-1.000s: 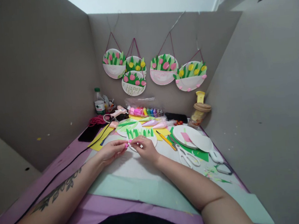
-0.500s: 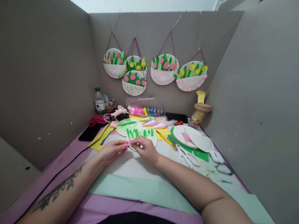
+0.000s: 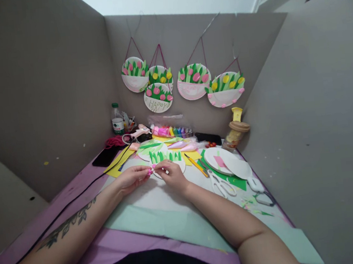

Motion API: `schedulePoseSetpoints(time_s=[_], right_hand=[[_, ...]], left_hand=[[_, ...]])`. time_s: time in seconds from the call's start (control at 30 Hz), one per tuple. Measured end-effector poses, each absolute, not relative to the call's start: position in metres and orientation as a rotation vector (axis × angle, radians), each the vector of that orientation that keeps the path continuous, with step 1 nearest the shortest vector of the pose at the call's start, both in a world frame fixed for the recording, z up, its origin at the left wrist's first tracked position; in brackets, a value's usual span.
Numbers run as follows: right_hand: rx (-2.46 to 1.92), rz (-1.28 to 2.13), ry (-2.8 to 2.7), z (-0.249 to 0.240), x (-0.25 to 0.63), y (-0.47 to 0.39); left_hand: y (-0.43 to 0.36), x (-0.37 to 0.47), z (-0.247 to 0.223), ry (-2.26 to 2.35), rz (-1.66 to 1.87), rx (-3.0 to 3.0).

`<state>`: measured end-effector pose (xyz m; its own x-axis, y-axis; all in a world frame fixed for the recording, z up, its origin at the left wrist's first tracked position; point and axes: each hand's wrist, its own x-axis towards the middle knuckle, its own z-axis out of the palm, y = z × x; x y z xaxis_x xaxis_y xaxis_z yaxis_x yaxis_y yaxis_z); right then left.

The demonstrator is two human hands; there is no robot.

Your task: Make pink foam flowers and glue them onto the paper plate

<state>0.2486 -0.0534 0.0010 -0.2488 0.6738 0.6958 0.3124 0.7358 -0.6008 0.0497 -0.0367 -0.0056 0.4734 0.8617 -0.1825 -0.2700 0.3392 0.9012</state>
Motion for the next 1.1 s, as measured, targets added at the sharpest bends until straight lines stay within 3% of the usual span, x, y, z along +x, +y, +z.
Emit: schedulePoseSetpoints(time_s=[0.3, 0.5, 1.1], right_hand=[[-0.821, 0.479, -1.817, 0.002, 0.248, -0.055], [-0.879, 0.704, -1.551, 0.001, 0.253, -0.046], [-0.95, 0.742, -1.406, -0.003, 0.258, -0.035]], left_hand=[[-0.036, 0.048, -0.007, 0.72, 0.832, 0.923], [-0.037, 0.049, -0.005, 0.751, 0.829, 0.925], [-0.038, 0.049, 0.003, 0.813, 0.843, 0.82]])
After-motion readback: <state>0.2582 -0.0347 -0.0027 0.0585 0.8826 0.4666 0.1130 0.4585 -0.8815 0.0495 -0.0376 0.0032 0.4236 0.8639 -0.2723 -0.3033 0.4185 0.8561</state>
